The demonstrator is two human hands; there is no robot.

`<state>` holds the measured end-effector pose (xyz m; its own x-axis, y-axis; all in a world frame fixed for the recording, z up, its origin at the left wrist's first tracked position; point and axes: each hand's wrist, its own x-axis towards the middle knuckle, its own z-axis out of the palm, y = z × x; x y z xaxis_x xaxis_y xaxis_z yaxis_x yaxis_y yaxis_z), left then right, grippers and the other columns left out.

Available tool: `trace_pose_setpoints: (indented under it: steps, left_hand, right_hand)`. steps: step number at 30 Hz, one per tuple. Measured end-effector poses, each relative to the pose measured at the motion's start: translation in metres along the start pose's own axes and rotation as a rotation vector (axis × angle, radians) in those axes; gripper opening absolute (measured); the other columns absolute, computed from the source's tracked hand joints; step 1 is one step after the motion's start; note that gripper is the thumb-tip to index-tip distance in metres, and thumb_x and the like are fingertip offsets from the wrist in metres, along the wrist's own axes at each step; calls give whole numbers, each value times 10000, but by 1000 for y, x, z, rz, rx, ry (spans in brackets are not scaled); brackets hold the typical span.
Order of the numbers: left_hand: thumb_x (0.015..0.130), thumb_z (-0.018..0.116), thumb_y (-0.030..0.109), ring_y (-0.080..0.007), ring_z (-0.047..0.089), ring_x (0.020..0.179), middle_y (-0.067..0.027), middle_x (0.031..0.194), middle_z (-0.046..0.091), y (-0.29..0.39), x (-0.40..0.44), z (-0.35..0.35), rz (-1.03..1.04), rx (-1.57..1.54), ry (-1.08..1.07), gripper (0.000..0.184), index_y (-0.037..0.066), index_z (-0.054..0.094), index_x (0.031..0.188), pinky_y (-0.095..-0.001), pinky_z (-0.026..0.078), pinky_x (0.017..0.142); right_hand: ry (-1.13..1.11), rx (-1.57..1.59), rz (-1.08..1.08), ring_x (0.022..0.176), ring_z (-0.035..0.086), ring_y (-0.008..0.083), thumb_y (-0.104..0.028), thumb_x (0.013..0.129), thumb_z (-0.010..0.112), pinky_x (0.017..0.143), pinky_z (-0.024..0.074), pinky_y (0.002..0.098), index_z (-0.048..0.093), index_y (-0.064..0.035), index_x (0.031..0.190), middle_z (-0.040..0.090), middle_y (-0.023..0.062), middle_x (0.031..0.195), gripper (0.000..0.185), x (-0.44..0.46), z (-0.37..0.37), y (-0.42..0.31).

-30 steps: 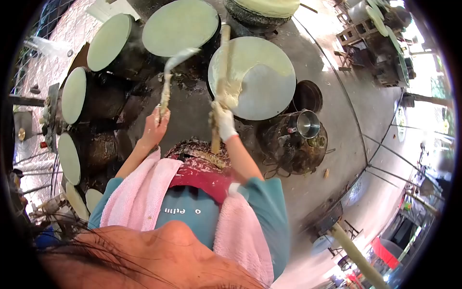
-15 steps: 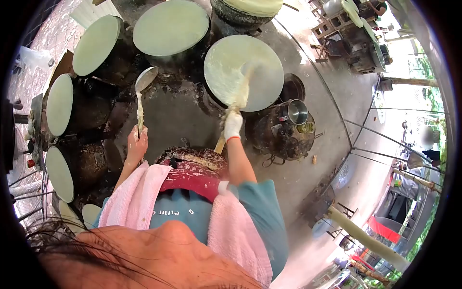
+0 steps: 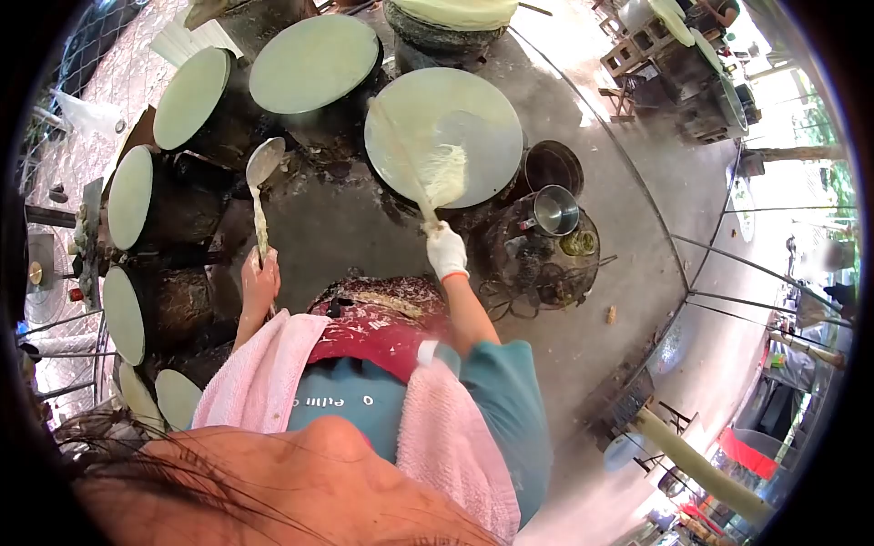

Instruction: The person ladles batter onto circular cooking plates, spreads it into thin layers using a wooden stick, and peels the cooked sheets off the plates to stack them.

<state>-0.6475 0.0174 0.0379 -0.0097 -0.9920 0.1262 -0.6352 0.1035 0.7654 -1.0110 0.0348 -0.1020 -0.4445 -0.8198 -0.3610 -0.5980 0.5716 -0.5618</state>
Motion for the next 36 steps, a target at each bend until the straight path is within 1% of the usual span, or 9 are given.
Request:
trace_pose_setpoints:
  steps: [2, 8, 9, 12, 19, 21, 23, 25, 36]
  left_hand:
    - [920, 544, 146, -172, 506, 546, -106, 651, 530, 27, -6, 4, -302, -178, -40, 182, -31, 562, 881, -312, 397, 506]
    - [943, 525, 135, -69, 379, 426, 4, 589, 436, 74, -26, 26, -541, -496, -64, 116, 28, 530, 898, -214, 288, 375]
    - [944, 522, 130, -72, 371, 413, 3, 583, 428, 78, -31, 29, -534, -501, -55, 112, 28, 525, 897, -218, 283, 364]
    - [946, 511, 117, -83, 345, 369, 0, 565, 412, 94, -41, 36, -523, -501, -2, 114, 17, 512, 891, -241, 264, 337]
    - [952, 497, 118, -88, 355, 371, -4, 568, 400, 111, -52, 43, -569, -456, 41, 115, 15, 514, 903, -237, 250, 334]
    - [955, 496, 123, -88, 355, 371, -5, 571, 400, 115, -52, 43, -589, -488, 41, 120, 15, 514, 906, -235, 247, 334]
    - [968, 490, 141, -81, 338, 365, -2, 563, 396, 122, -53, 43, -603, -471, 71, 141, 20, 520, 902, -231, 241, 336]
    - [970, 490, 143, -80, 327, 363, 2, 552, 386, 120, -57, 43, -618, -462, 114, 147, 25, 516, 886, -232, 234, 333]
    - [964, 460, 130, -94, 324, 358, -16, 540, 409, 119, -78, 34, -662, -282, 205, 149, 11, 517, 894, -247, 253, 330]
  right_hand:
    - [68, -7, 96, 908, 619, 435, -413, 924, 475, 767, 480, 522, 619, -74, 1020, 655, 248, 889, 381, 5, -35, 6]
    - [-60, 479, 120, 850, 638, 405, -386, 920, 499, 717, 476, 481, 653, -24, 913, 660, 239, 876, 393, 40, -64, 37]
    - [-4, 286, -83, 855, 637, 408, -384, 909, 501, 739, 482, 498, 648, -58, 954, 655, 246, 885, 361, 38, -42, 56]
    - [-119, -93, -21, 890, 624, 429, -418, 900, 475, 788, 485, 525, 619, -129, 1053, 648, 257, 909, 357, 11, -66, 63]
    - [-20, 264, 77, 891, 634, 394, -333, 922, 490, 762, 497, 443, 665, -30, 958, 652, 247, 894, 352, 77, -129, 67]
    - [6, 284, -189, 885, 633, 404, -337, 921, 489, 762, 491, 446, 663, -50, 1019, 650, 248, 890, 349, 74, -88, 105]
    - [-56, 6, -152, 866, 630, 428, -303, 927, 448, 760, 488, 470, 457, -164, 1359, 642, 266, 908, 454, 47, -84, 116]
    - [-17, 30, -106, 865, 629, 432, -295, 936, 423, 758, 490, 492, 351, -211, 1434, 645, 269, 907, 510, 58, -95, 126]
    - [261, -187, -160, 838, 649, 395, -364, 919, 459, 732, 505, 485, 465, -157, 1355, 672, 219, 896, 482, 241, -177, 21]
